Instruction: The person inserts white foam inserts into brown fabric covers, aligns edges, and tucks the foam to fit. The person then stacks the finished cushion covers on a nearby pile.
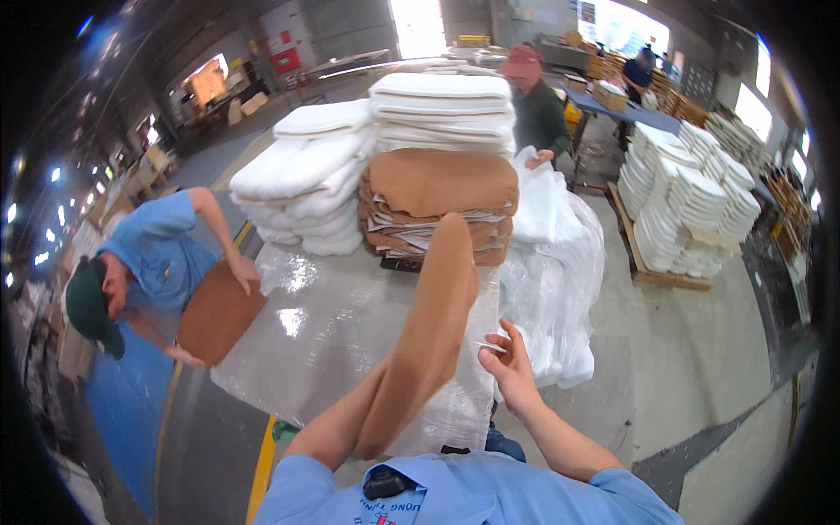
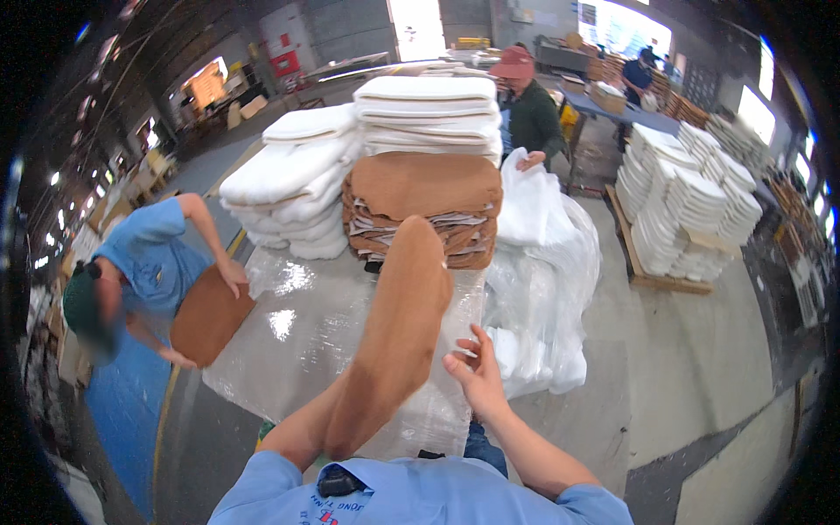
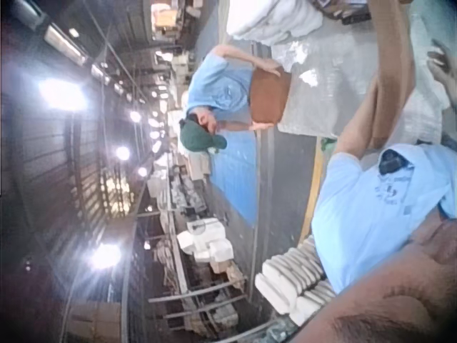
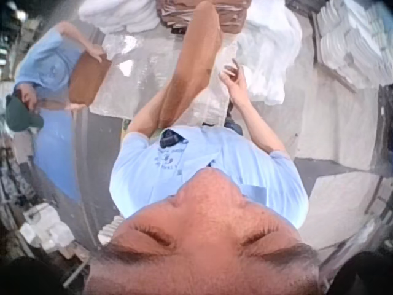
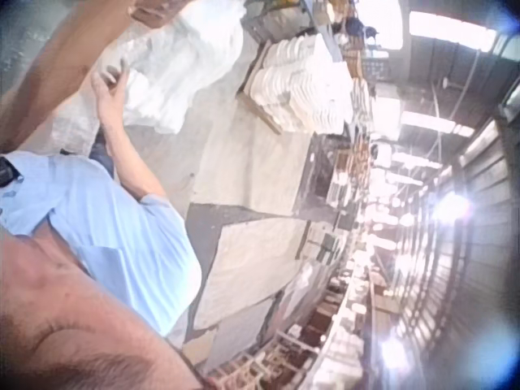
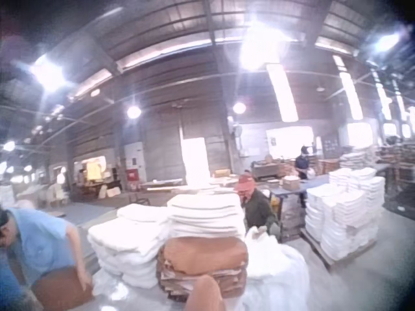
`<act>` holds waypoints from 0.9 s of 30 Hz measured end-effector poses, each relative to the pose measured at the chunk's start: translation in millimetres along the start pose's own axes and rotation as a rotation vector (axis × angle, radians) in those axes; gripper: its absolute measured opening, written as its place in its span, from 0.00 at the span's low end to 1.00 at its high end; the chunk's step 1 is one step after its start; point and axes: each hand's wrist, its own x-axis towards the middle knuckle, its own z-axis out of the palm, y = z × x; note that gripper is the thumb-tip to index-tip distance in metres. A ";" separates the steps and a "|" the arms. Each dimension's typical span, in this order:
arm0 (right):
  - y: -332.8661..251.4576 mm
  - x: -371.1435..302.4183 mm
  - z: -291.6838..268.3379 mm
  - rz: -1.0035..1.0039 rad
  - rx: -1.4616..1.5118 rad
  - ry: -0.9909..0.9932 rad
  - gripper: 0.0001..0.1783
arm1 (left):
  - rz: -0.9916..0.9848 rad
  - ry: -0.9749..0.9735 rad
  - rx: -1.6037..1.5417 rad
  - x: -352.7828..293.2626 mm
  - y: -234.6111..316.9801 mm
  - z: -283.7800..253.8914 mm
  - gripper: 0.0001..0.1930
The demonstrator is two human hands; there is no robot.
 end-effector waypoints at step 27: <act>192.6 -31.4 -49.0 0.302 0.316 0.440 0.18 | -0.201 0.562 0.946 53.4 -106.9 -5.2 0.19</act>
